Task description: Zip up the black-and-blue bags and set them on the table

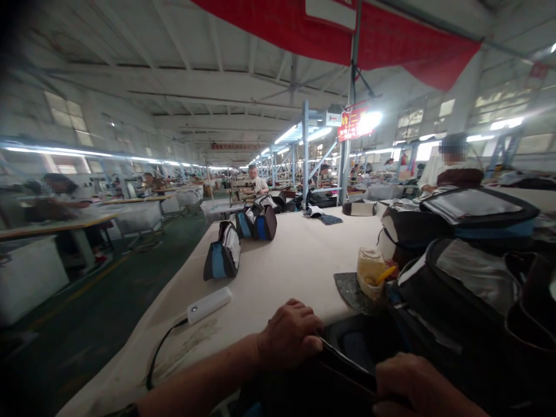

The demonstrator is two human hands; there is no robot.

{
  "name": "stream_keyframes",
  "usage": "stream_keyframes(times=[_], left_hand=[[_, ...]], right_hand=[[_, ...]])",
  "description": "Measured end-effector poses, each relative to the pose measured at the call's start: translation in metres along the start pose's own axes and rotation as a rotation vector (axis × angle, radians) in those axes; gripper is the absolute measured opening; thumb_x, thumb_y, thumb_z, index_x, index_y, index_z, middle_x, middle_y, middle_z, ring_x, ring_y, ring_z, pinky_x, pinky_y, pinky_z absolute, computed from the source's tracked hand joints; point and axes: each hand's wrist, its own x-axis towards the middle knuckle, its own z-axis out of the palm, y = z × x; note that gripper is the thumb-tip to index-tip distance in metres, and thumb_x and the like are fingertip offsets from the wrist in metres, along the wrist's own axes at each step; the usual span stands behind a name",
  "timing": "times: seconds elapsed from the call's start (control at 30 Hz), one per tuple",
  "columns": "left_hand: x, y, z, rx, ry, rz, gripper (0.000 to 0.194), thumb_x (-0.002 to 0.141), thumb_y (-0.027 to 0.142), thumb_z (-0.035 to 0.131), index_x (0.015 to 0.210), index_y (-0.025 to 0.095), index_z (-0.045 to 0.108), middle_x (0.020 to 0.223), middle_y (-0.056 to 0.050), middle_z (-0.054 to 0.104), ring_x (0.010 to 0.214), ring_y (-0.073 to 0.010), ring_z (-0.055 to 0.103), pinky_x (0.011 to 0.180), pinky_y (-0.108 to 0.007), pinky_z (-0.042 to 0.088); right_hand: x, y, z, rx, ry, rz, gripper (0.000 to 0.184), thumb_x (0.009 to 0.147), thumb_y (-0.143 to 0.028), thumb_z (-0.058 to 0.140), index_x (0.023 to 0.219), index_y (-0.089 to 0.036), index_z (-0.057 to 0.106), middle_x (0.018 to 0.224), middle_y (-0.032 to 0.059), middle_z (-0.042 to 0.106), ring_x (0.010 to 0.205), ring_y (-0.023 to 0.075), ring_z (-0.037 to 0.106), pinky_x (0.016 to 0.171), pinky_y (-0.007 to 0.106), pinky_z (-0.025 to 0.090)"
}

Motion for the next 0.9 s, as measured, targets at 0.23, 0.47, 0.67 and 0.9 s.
stream_keyframes(times=[0.23, 0.47, 0.67, 0.9], left_hand=[[0.004, 0.077, -0.003, -0.379, 0.078, -0.288, 0.045, 0.096, 0.057, 0.037, 0.102, 0.018, 0.060, 0.094, -0.013, 0.069, 0.082, -0.0255, 0.064, 0.069, -0.036, 0.046], [0.014, 0.036, -0.066, -0.577, 0.106, -0.275, 0.063, 0.100, 0.064, 0.026, 0.088, 0.013, 0.061, 0.082, -0.007, 0.063, 0.075, -0.0182, 0.056, 0.068, -0.029, 0.043], [-0.014, 0.030, -0.052, -0.837, -0.059, -0.305, 0.063, 0.098, 0.067, 0.036, 0.074, 0.011, 0.055, 0.067, -0.001, 0.048, 0.061, -0.0120, 0.040, 0.055, -0.024, 0.031], [-0.016, 0.022, -0.077, -0.918, -0.187, -0.304, 0.076, 0.093, 0.079, 0.026, 0.075, 0.011, 0.057, 0.074, -0.003, 0.050, 0.069, -0.0144, 0.043, 0.063, -0.026, 0.033]], right_hand=[[0.049, -0.080, -0.013, 0.218, 0.035, -0.116, 0.018, 0.074, -0.022, 0.059, 0.059, -0.012, 0.053, 0.061, 0.0005, 0.053, 0.063, 0.0133, 0.046, 0.056, 0.026, 0.027], [0.067, -0.094, -0.071, 0.666, -0.235, -0.213, 0.042, 0.091, -0.052, 0.059, 0.088, -0.010, 0.061, 0.077, 0.0009, 0.052, 0.070, 0.0108, 0.043, 0.063, 0.023, 0.035], [0.042, -0.083, -0.018, 0.760, -0.116, -0.307, 0.044, 0.075, -0.041, 0.081, 0.105, -0.012, 0.066, 0.100, 0.0061, 0.059, 0.091, 0.0165, 0.053, 0.084, 0.029, 0.043], [0.046, -0.105, 0.002, 0.845, 0.002, -0.443, 0.025, 0.087, -0.026, 0.069, 0.077, -0.013, 0.050, 0.080, -0.0002, 0.046, 0.075, 0.0104, 0.040, 0.069, 0.024, 0.036]])
